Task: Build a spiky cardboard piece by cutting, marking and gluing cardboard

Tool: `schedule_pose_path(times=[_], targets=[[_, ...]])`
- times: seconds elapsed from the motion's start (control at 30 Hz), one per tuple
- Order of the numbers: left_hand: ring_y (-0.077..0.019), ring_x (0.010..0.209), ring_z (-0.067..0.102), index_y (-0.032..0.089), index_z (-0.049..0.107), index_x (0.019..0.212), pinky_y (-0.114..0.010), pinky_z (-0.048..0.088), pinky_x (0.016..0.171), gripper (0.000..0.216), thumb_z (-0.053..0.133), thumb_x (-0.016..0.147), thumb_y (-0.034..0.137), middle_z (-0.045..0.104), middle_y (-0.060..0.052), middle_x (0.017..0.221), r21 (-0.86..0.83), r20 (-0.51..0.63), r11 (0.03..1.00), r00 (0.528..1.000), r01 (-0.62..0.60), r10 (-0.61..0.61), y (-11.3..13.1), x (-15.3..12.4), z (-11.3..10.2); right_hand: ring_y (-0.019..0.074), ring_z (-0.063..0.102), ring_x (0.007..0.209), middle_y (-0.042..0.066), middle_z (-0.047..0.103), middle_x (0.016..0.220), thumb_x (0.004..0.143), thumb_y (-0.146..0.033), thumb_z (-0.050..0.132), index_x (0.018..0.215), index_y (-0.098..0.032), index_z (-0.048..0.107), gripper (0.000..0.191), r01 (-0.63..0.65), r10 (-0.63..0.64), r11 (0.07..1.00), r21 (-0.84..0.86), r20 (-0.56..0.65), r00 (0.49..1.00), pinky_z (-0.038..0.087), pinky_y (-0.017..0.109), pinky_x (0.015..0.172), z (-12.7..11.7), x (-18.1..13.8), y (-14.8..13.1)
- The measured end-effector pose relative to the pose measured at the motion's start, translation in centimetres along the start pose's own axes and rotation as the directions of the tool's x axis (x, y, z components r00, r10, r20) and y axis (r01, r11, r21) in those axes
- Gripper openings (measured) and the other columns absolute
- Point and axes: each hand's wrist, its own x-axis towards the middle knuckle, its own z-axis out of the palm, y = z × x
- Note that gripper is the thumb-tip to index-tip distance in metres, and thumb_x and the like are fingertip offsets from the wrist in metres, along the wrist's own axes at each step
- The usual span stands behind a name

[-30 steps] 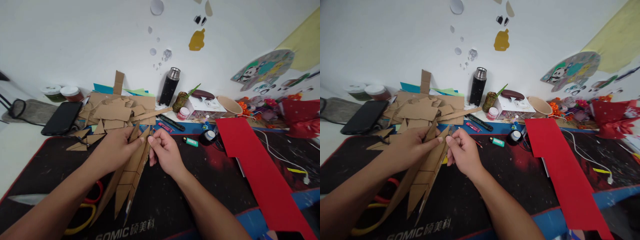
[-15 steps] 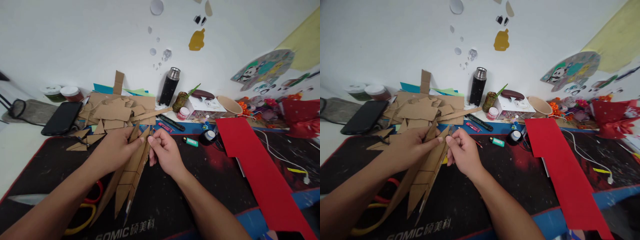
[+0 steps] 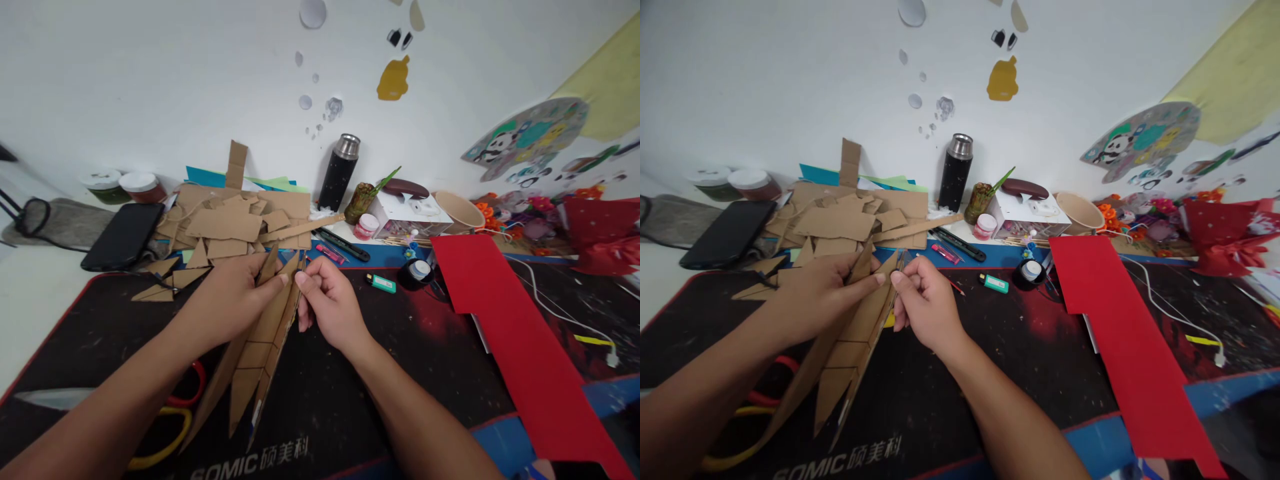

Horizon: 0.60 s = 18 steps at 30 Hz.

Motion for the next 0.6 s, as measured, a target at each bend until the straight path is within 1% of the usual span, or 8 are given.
schedule_pose_path(times=[0.2,0.4,0.6], targets=[[-0.0249,0.069,0.063,0.024,0.066,0.081,-0.036,0.047,0.071,0.034,0.054,0.093,0.054,0.071,-0.001,0.072,-0.006,0.006,1.000,1.000,0.004,-0.003,-0.06,-0.02,-0.02,0.0098,0.055,0.035,-0.012,0.060,0.050,0.100,-0.061,0.066,0.091,-0.027,0.047,0.040,0.012,-0.012,1.000,0.014,0.007,1.000,0.040,0.018,0.039,-0.06,0.04,0.04],[-0.0240,0.066,0.060,0.026,0.063,0.077,-0.035,0.048,0.070,0.034,0.054,0.093,0.054,0.068,0.000,0.066,0.005,-0.009,1.000,1.000,0.002,-0.002,-0.02,-0.01,-0.03,0.0101,0.055,0.035,-0.012,0.060,0.050,0.099,-0.062,0.065,0.091,-0.026,0.046,0.041,0.000,0.000,1.000,0.008,0.000,1.000,0.040,0.018,0.038,-0.03,0.00,0.01],[-0.0246,0.066,0.061,0.026,0.068,0.080,-0.035,0.051,0.072,0.033,0.056,0.092,0.054,0.067,0.000,0.064,-0.021,-0.004,1.000,1.000,-0.007,0.007,-0.02,0.05,-0.02,0.0099,0.055,0.035,-0.012,0.059,0.050,0.099,-0.064,0.066,0.090,-0.027,0.046,0.043,-0.001,0.001,1.000,0.005,0.006,1.000,0.039,0.018,0.039,-0.02,0.02,0.06]])
